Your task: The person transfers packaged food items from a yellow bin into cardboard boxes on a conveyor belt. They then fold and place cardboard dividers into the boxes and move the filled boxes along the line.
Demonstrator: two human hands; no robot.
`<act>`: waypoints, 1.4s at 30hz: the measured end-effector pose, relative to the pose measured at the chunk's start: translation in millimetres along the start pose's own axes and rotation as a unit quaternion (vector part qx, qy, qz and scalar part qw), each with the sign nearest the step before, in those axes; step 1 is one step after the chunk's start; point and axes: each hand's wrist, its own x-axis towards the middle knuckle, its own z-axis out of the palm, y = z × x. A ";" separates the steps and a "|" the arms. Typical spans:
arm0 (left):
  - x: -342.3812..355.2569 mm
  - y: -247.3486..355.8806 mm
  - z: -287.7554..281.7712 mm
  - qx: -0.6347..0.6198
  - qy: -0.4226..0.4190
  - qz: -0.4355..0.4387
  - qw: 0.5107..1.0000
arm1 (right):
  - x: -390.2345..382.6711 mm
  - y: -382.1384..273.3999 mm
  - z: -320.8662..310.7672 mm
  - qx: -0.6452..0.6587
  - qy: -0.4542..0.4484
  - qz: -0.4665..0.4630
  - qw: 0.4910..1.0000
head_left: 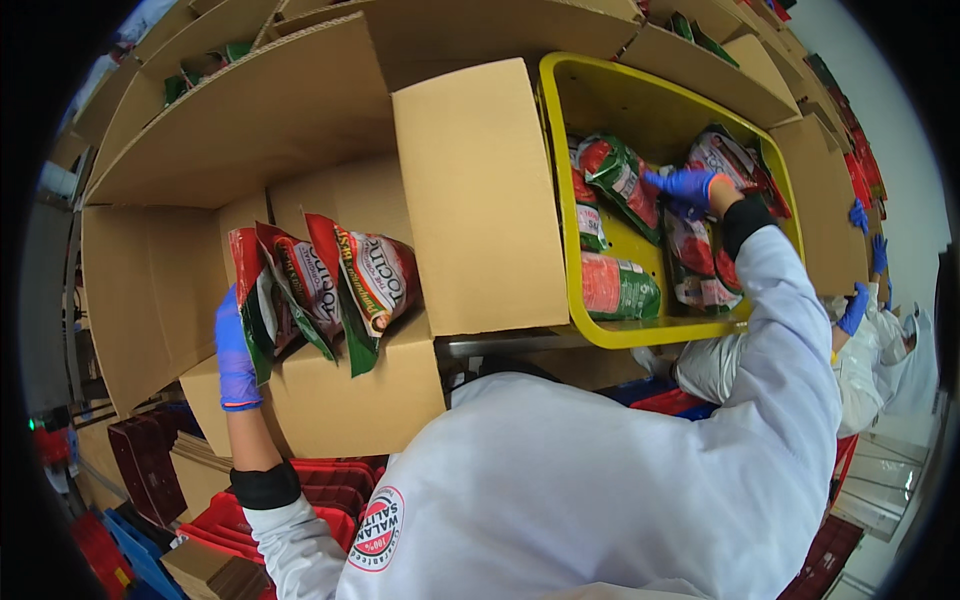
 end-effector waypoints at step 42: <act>-8.8 20.2 9.0 0.272 0.061 0.179 0.944 | -47.6 -13.6 -24.1 -0.361 0.130 -0.119 0.916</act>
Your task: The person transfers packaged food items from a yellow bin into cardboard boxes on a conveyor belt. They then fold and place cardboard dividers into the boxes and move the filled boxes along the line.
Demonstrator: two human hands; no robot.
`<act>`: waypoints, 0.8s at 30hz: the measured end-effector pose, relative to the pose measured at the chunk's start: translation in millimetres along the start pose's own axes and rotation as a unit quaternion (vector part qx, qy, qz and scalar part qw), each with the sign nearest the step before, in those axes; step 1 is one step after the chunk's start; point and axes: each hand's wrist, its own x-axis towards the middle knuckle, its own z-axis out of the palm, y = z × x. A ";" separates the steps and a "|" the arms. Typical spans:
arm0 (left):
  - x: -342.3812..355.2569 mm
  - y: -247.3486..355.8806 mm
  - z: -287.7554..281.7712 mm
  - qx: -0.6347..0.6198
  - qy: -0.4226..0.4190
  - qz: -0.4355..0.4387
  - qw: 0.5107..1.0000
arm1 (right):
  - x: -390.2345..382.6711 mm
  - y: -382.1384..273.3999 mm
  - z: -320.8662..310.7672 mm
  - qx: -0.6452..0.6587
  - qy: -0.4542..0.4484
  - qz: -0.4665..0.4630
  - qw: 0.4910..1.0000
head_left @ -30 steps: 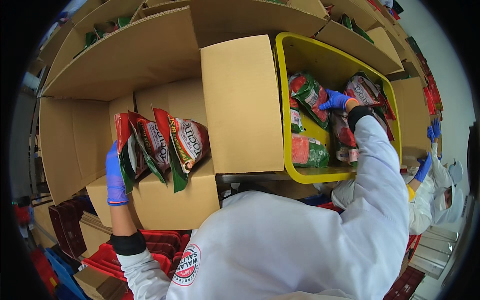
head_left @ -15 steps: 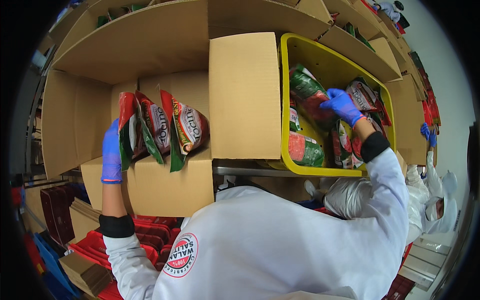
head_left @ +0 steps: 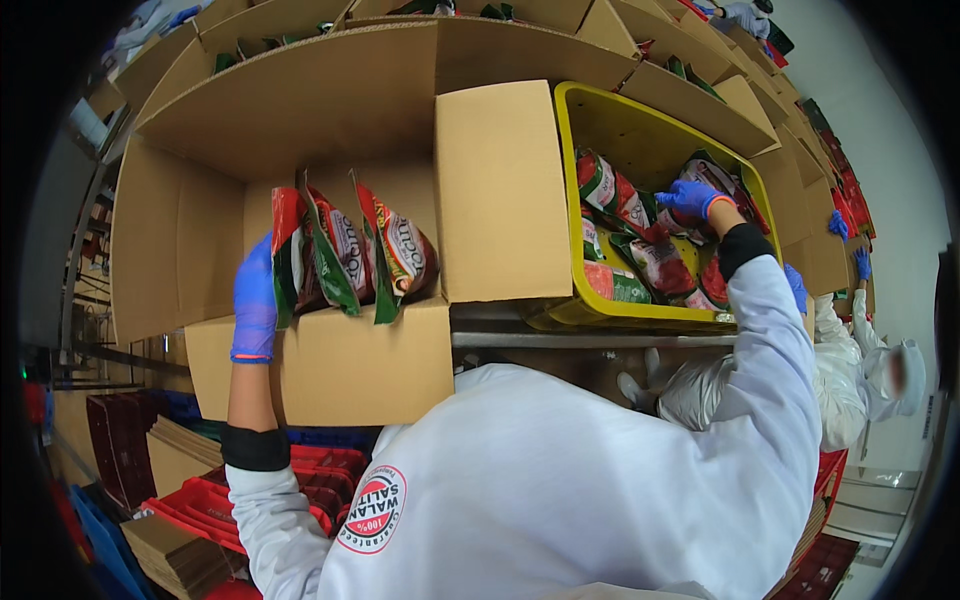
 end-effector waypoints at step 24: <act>-11.0 19.2 1.5 0.084 0.128 0.043 0.987 | 32.2 23.1 64.2 0.144 0.229 -0.088 0.959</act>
